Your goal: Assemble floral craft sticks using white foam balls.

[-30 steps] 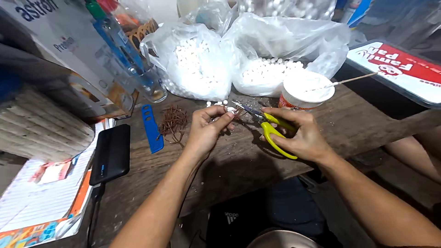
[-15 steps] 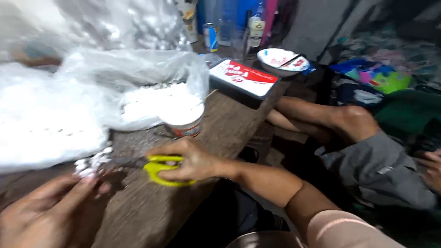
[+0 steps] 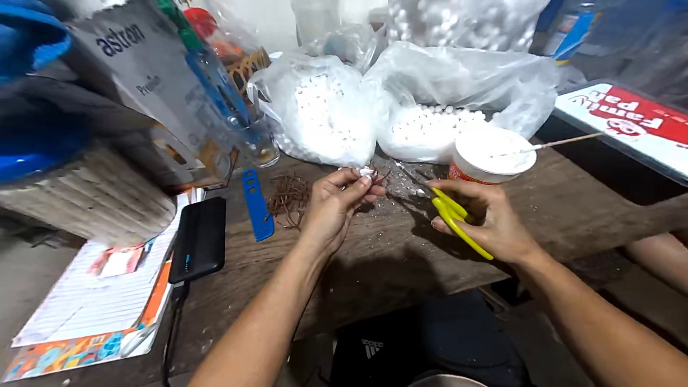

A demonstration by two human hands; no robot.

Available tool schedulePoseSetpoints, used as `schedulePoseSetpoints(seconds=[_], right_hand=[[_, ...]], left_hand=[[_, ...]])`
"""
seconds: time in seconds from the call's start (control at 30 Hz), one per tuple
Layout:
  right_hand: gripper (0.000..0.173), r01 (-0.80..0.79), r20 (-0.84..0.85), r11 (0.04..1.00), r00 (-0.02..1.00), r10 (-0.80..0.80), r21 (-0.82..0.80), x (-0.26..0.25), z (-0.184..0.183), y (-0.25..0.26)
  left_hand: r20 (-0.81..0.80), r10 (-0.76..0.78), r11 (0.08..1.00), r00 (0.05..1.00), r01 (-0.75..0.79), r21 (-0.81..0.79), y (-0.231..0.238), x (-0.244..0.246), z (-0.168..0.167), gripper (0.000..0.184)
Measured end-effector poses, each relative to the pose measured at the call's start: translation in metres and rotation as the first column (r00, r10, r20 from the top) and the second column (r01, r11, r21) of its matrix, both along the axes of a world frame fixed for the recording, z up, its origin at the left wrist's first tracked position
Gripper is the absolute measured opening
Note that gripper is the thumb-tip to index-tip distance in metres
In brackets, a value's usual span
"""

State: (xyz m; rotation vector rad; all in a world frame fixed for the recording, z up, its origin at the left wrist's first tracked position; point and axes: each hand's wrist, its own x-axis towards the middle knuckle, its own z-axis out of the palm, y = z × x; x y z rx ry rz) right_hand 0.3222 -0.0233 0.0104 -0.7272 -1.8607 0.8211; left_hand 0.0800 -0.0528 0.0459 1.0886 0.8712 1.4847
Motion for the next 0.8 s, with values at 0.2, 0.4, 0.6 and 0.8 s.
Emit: schedulePoseSetpoints(seconds=[0.2,0.4,0.6,0.8], right_hand=[[0.050,-0.016,0.015,1.000,1.000,0.016,-0.003,0.0005,-0.0006,-0.0012],[0.050,0.039,0.029,0.999,0.999,-0.038,-0.012,0.0008,-0.0020,-0.0002],[0.051,0.108,0.134,0.993,0.985,-0.113,0.044,-0.0008,-0.0056,-0.0010],[0.052,0.198,0.390,0.904,0.852,-0.350,0.380,-0.0036,-0.0092,-0.0077]], left_hand=[[0.009,-0.005,1.000,1.000,0.005,-0.021,-0.0004,0.0009,0.0014,0.027],[-0.004,0.039,0.999,0.999,-0.039,-0.014,-0.0005,0.0026,0.0012,0.025],[-0.046,0.070,0.997,0.996,-0.069,0.020,0.0002,0.0023,0.0001,0.024],[-0.103,0.085,0.996,0.991,-0.083,0.022,0.0004,0.0018,-0.0006,0.020]])
